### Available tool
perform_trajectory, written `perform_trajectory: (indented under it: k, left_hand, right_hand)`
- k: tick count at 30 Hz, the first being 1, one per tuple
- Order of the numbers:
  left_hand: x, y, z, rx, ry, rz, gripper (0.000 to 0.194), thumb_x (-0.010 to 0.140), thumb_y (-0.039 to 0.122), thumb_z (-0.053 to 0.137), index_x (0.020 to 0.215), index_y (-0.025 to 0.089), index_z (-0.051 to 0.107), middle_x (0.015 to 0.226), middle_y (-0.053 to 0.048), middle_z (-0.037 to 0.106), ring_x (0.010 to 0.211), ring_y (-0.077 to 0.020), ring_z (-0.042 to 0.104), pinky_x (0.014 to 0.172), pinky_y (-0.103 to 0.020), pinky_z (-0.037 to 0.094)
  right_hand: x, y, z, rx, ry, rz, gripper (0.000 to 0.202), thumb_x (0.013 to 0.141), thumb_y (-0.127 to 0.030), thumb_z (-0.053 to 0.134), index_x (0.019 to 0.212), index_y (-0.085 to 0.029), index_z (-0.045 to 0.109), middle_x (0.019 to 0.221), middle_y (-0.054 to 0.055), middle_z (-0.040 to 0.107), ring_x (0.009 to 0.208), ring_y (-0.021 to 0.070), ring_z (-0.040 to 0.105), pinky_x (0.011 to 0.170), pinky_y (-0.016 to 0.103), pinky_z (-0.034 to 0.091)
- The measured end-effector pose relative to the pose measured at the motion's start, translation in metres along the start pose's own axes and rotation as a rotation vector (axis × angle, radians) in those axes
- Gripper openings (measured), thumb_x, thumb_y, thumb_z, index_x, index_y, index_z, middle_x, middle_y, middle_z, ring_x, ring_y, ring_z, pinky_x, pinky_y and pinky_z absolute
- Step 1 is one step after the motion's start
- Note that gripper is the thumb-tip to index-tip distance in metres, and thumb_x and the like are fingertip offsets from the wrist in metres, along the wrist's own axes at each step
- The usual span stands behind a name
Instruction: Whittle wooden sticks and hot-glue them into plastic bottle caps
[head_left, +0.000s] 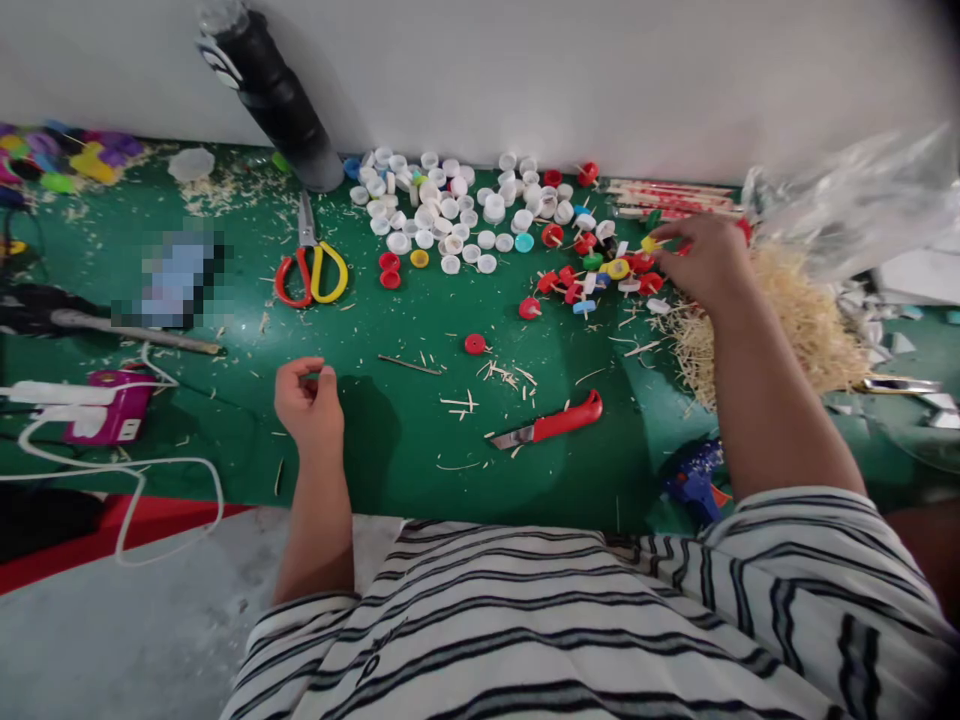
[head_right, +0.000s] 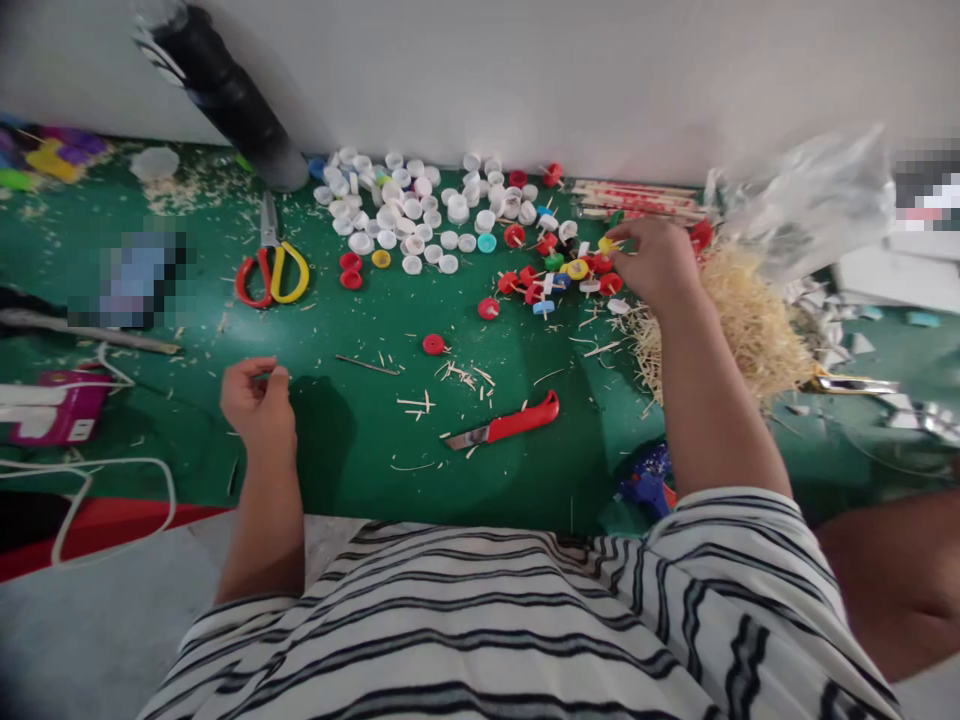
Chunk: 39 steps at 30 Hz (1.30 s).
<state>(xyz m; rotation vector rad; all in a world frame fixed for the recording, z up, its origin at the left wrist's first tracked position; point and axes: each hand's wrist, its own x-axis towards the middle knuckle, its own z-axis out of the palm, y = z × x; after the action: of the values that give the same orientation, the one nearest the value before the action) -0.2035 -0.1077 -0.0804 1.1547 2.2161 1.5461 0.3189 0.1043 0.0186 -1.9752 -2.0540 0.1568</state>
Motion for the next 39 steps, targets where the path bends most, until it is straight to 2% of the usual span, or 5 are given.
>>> perform_trajectory:
  k: [7,14,26,33,39]
  left_hand:
    - [0.001,0.000,0.000,0.005,-0.002,0.009,0.022,0.082,0.023,0.070,0.103,0.016,0.071,0.093,0.000,0.069,0.062,-0.0071,0.049,0.062,-0.023,0.043]
    - [-0.001,0.003,0.000,0.038,0.002,0.022,0.021,0.082,0.022,0.070,0.103,0.017,0.071,0.095,0.000,0.070,0.064,-0.0076,0.051,0.065,-0.024,0.045]
    - [-0.019,0.029,0.000,0.088,-0.061,0.161,0.016,0.087,0.023,0.068,0.101,0.017,0.070,0.091,-0.001,0.068,0.065,-0.0090,0.053,0.064,-0.025,0.047]
    - [-0.023,0.076,0.013,0.060,-0.484,0.487,0.012,0.096,0.023,0.066,0.106,0.019,0.070,0.104,-0.004,0.071,0.067,-0.0079,0.057,0.064,-0.024,0.049]
    - [0.050,0.155,0.085,0.287,-1.044,0.726,0.025,0.099,0.029,0.060,0.123,0.025,0.070,0.130,-0.007,0.071,0.080,-0.0138,0.067,0.067,-0.030,0.052]
  right_hand:
    - [0.003,0.012,0.001,-0.066,0.043,-0.021,0.058,0.095,-0.042,0.069,0.114,0.012,0.074,0.120,0.019,0.078,0.102,0.0093,0.067,0.087,0.029,0.042]
    - [-0.020,0.001,-0.027,-0.100,0.113,-0.063,0.070,0.102,-0.050,0.047,0.117,0.014,0.072,0.124,0.021,0.076,0.112,0.0134,0.069,0.087,0.035,0.043]
    - [-0.164,0.001,-0.029,0.001,0.205,-0.150,0.030,0.103,-0.039,0.067,0.113,-0.015,0.082,0.117,0.015,0.079,0.117,0.0229,0.071,0.109,0.042,0.048]
    - [-0.263,-0.058,0.005,0.085,0.078,-0.238,0.027,0.100,-0.026,0.066,0.125,-0.023,0.075,0.126,0.012,0.075,0.115,0.0282,0.069,0.103,0.047,0.052]
    - [-0.259,-0.088,0.020,0.032,-0.176,-0.336,0.040,0.099,-0.023,0.066,0.139,-0.028,0.071,0.154,0.011,0.064,0.131,0.0347,0.057,0.106,0.054,0.051]
